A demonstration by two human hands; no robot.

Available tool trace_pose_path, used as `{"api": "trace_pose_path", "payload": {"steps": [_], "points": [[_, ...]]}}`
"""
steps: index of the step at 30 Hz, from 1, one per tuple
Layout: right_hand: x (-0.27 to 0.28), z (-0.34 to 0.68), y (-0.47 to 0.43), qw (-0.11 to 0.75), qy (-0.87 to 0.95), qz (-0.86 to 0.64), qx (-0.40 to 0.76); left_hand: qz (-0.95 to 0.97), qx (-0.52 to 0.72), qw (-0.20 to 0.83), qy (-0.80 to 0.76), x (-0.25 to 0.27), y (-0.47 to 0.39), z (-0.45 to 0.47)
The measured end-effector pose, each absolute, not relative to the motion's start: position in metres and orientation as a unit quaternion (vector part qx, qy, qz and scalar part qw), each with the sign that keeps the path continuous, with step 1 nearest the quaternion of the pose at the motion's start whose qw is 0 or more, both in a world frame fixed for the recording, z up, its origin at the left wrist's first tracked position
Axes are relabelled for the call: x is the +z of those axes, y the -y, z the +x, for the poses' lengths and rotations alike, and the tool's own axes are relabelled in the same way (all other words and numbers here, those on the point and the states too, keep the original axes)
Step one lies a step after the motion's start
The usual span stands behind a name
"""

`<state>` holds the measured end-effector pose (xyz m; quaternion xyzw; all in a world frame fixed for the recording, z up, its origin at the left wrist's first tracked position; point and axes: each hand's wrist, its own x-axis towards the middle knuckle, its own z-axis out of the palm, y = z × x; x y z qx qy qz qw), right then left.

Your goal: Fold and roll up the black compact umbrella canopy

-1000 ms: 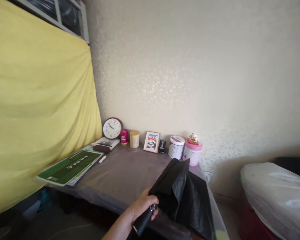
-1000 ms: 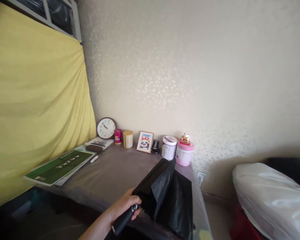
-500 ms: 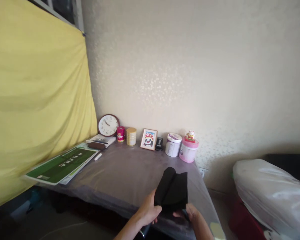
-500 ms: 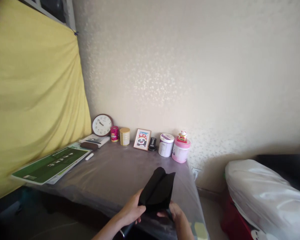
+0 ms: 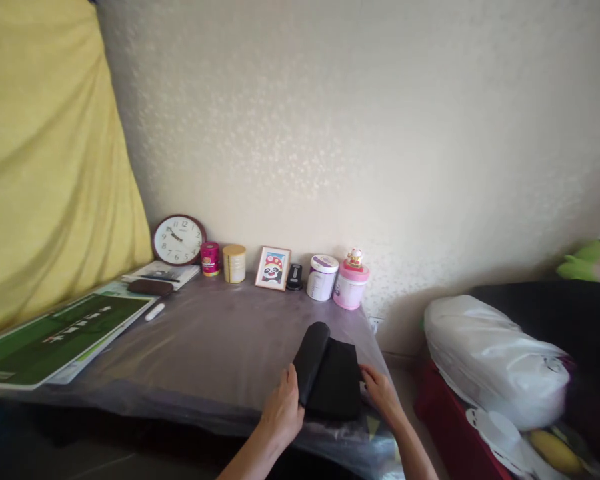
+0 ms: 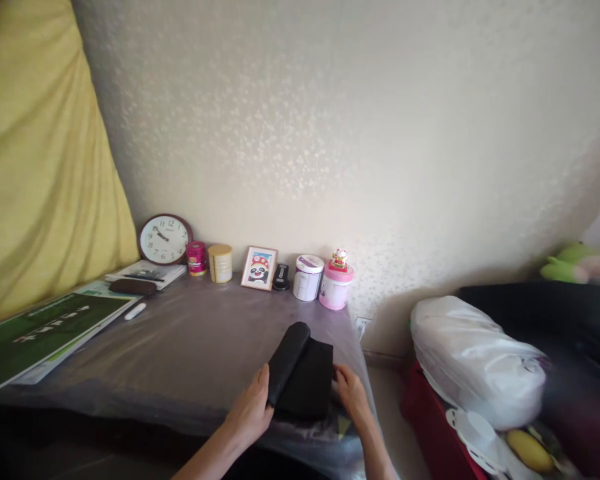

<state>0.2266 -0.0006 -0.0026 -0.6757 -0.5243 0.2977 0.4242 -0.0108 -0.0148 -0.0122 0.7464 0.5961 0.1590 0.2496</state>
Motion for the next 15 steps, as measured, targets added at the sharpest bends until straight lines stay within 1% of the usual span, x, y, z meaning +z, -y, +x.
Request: {"api": "trace_pose_path", "payload": {"steps": [2, 4, 5, 8, 10, 11, 13, 15], "points": [[0.003, 0.222, 0.003, 0.429, 0.499, -0.682, 0.318, 0.748, 0.144, 0.235, -0.604, -0.011, 0.016, -0.009], [0.009, 0.212, 0.008, 0.410, 0.494, -0.692, 0.330, 0.750, 0.133, 0.223, -0.609, -0.009, 0.017, -0.007], [0.012, 0.207, 0.010, 0.402, 0.505, -0.698, 0.309, 0.751, 0.128, 0.219, -0.610, -0.009, 0.017, -0.006], [0.020, 0.195, 0.011, 0.398, 0.549, -0.709, 0.193, 0.754, 0.116, 0.209, -0.612, -0.007, 0.017, -0.005], [0.024, 0.191, 0.007, 0.388, 0.554, -0.718, 0.163, 0.755, 0.110, 0.206, -0.613, -0.006, 0.018, -0.004], [0.025, 0.190, 0.005, 0.379, 0.546, -0.725, 0.180, 0.755, 0.108, 0.205, -0.613, -0.005, 0.018, -0.004], [0.028, 0.188, 0.000, 0.364, 0.510, -0.737, 0.252, 0.756, 0.104, 0.205, -0.613, -0.004, 0.019, -0.004], [0.030, 0.184, -0.004, 0.375, 0.482, -0.722, 0.324, 0.757, 0.102, 0.204, -0.613, -0.004, 0.020, -0.004]]}}
